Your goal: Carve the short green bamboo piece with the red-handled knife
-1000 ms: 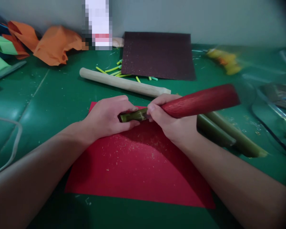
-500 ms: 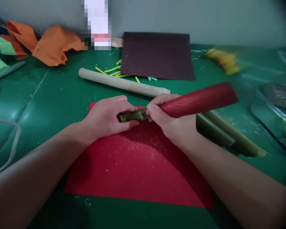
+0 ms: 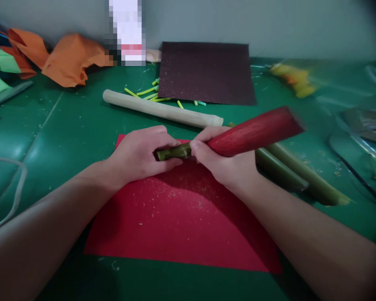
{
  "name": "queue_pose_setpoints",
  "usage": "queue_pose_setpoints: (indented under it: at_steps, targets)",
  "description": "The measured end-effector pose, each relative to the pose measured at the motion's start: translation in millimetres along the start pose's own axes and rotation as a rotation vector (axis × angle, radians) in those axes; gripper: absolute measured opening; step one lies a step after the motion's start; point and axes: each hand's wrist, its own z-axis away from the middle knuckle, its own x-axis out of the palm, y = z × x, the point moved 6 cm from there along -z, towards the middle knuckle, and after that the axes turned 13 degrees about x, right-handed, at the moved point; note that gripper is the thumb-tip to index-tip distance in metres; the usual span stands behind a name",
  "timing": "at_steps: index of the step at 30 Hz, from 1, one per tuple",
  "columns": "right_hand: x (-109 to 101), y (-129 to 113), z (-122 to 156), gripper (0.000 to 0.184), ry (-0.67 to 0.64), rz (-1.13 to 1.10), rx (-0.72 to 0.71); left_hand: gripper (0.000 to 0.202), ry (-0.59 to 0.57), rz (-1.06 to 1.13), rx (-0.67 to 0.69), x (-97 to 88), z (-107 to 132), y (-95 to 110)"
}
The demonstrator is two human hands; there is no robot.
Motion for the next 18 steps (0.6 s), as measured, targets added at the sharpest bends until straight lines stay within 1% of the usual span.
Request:
queue_pose_setpoints:
  at_steps: [8,14,18]
  targets:
    - [-1.2,-1.4,0.3,0.027,0.054,-0.087,-0.058,0.023,0.01,-0.006,0.009,0.3,0.5,0.3]
    - [-0.7,0.3,0.5,0.025,0.059,-0.088,-0.036,0.024,0.006,0.002,0.004,0.2,0.4,-0.2]
    - [-2.3,0.2,1.1,0.021,0.08,-0.106,-0.023,0.022,0.001,-0.006,0.004,0.0,-0.1,0.2]
